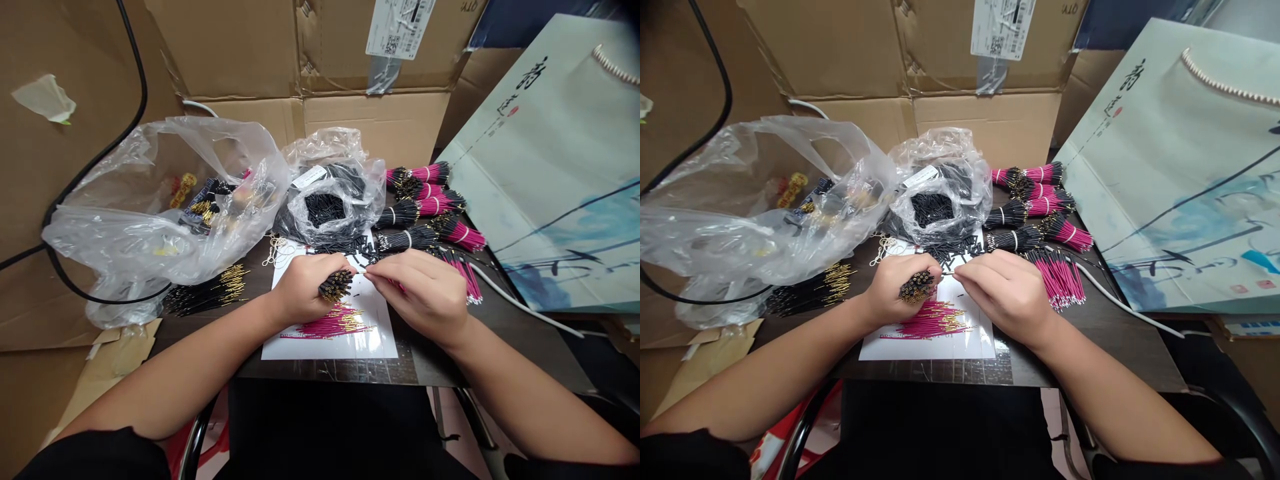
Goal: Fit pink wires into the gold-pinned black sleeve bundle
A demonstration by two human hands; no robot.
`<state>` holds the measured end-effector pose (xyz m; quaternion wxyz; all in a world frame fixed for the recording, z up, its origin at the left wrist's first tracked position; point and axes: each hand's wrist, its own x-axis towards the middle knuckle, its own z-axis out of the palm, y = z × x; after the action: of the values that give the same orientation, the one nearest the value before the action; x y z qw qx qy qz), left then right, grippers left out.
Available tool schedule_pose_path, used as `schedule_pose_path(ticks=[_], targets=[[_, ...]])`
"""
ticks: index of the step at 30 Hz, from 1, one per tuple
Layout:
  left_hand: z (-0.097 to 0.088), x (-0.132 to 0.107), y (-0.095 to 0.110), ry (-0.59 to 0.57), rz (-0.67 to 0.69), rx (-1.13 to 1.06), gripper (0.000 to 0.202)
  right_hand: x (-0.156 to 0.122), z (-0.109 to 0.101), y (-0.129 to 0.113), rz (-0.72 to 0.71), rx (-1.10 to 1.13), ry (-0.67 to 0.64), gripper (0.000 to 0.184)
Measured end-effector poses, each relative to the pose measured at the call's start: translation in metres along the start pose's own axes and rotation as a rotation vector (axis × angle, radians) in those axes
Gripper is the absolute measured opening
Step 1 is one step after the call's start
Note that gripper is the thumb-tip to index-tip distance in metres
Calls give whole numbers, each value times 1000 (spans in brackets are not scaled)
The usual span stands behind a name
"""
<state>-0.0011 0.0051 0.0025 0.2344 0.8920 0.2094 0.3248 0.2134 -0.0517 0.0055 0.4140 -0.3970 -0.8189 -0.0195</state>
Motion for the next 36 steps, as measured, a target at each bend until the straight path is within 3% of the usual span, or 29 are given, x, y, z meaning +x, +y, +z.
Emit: schedule_pose_path(ticks=[5, 13, 21, 30, 36], targets=[[2, 1, 2, -44, -4, 99, 10, -3, 4, 1, -41, -37, -29, 26], [3, 3, 0, -53, -36, 166, 11, -2, 6, 2, -87, -59, -88, 41], [6, 0, -2, -94, -6, 118, 14, 2, 5, 0, 90, 78, -86, 34], [6, 3, 0, 38, -61, -52, 9, 2, 6, 4, 62, 102, -133, 37], [3, 4, 4, 69, -89, -123, 8, 8, -3, 3, 193, 166, -42, 30]])
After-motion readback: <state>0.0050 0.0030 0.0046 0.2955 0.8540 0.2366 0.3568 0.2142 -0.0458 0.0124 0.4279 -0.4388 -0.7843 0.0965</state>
